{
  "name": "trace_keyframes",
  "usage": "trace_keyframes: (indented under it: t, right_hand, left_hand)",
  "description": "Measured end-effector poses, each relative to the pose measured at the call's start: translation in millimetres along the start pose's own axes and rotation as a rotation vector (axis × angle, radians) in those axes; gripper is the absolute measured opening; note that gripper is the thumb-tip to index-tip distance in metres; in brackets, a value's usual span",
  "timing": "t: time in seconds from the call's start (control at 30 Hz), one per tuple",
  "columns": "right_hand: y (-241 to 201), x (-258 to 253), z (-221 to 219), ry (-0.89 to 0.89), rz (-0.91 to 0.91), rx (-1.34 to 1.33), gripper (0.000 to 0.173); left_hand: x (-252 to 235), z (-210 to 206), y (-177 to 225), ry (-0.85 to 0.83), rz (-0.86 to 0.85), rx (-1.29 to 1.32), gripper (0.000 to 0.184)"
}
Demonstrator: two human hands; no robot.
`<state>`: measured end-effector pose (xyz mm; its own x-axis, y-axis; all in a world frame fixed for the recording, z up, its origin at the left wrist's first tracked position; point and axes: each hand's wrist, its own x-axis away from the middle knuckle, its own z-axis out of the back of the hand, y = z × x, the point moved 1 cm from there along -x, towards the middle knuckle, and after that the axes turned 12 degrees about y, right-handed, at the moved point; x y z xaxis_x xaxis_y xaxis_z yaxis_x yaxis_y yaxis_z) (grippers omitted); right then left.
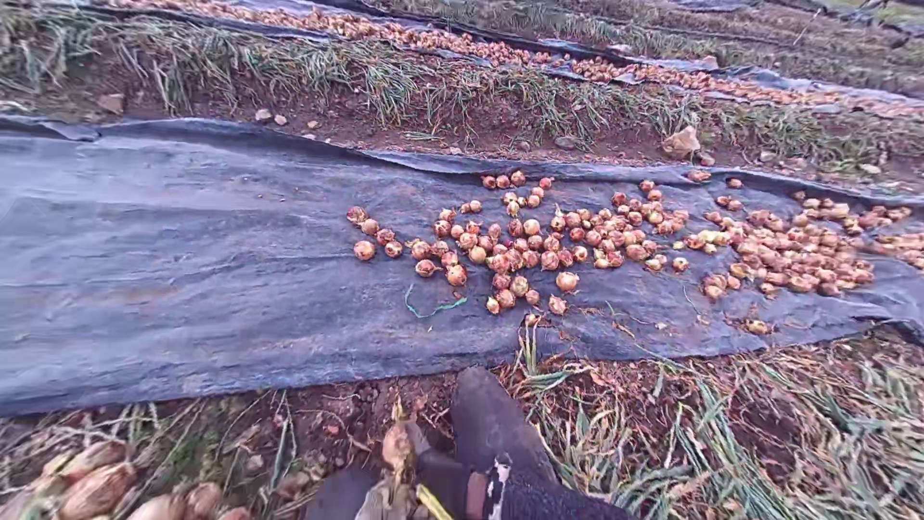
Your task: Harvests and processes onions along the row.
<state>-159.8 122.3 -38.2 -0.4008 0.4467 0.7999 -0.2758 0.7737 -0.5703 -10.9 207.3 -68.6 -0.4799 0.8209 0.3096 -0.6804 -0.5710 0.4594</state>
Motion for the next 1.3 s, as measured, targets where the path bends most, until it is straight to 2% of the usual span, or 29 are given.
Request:
trace_keyframes:
  t: [0.07, 0.13, 0.23, 0.3, 0.37, 0.4, 0.47, 0.53, 0.6, 0.67, 0.7, 0.73, 0.77, 0.87, 0.93, 1.0, 1.07, 1.13, 1.2, 1.3]
  right_hand:
    - [5.3, -34.3, -3.7, -0.019, -0.145, -0.199, 0.062]
    - [-30.6, -44.8, -12.2, 0.051, -0.188, -0.311, 0.067]
    - [-70.2, -66.3, -22.9, -0.182, -0.038, -0.482, 0.070]
    - [-83.7, -76.4, -31.1, -0.326, 0.065, -0.519, 0.071]
    - [-89.9, -80.7, -42.8, -0.386, 0.141, -0.543, 0.068]
    - [-92.7, -83.5, -47.8, -0.421, 0.175, -0.587, 0.062]
    - [-113.4, -94.7, -45.2, -0.515, 0.294, -0.745, 0.056]
    - [-156.9, -116.8, -27.0, -0.469, 0.472, -0.840, 0.068]
    - [-194.8, -152.1, 2.6, -0.225, 0.535, -0.796, 0.082]
    - [-218.6, -197.4, 38.4, 0.036, 0.485, -0.609, 0.075]
    - [-222.8, -214.1, 51.4, 0.140, 0.442, -0.510, 0.070]
    - [-221.7, -224.5, 58.7, 0.203, 0.412, -0.442, 0.066]
    - [-216.8, -226.3, 59.2, 0.236, 0.394, -0.390, 0.066]
    - [-168.2, -205.7, 44.7, 0.246, 0.244, -0.241, 0.063]
    - [-118.6, -188.4, 29.2, 0.259, 0.082, -0.078, 0.056]
    - [-61.8, -174.1, 28.6, 0.202, -0.047, 0.075, 0.047]
    - [-21.0, -153.5, 26.4, 0.222, -0.066, 0.202, 0.042]
    - [-4.5, -123.3, 15.4, 0.238, -0.032, 0.322, 0.037]
    - [-0.3, -104.7, 6.0, 0.282, 0.040, 0.437, 0.037]
    - [-6.6, -96.9, -11.2, 0.267, 0.183, 0.601, 0.056]
  left_hand:
    - [-18.2, 4.6, -5.3, 0.036, 0.041, 0.043, 0.039]
    - [-53.2, 27.4, 0.8, 0.097, 0.076, 0.039, 0.036]
    - [-100.0, 70.6, 11.7, 0.359, -0.038, 0.043, 0.031]
    - [-112.2, 93.7, 21.4, 0.534, -0.144, 0.087, 0.029]
    - [-122.6, 104.2, 12.7, 0.609, -0.124, 0.085, 0.030]
    - [-129.8, 106.8, -3.8, 0.602, -0.038, 0.049, 0.030]
    - [-145.0, 110.6, -62.2, 0.474, 0.272, -0.040, 0.033]
    - [-146.6, 111.3, -125.7, 0.344, 0.484, -0.078, 0.036]
    - [-128.7, 104.1, -169.1, 0.147, 0.586, -0.146, 0.035]
    - [-109.0, 93.5, -201.7, -0.040, 0.626, -0.265, 0.042]
    - [-103.0, 89.9, -217.1, -0.080, 0.644, -0.304, 0.059]
    - [-100.6, 89.9, -231.4, -0.065, 0.645, -0.334, 0.075]
    - [-104.0, 92.6, -244.6, 0.011, 0.636, -0.330, 0.082]
    - [-139.3, 101.2, -277.0, 0.361, 0.638, -0.273, 0.079]
    - [-175.5, 106.3, -298.4, 0.478, 0.656, -0.239, 0.083]
    - [-207.5, 104.0, -322.3, 0.448, 0.709, -0.263, 0.096]
    - [-230.4, 101.6, -337.2, 0.386, 0.764, -0.299, 0.100]
    - [-234.0, 100.3, -336.7, 0.380, 0.773, -0.304, 0.097]
    - [-220.6, 100.9, -324.0, 0.395, 0.686, -0.229, 0.098]
    - [-177.2, 94.9, -286.6, 0.458, 0.481, -0.009, 0.102]
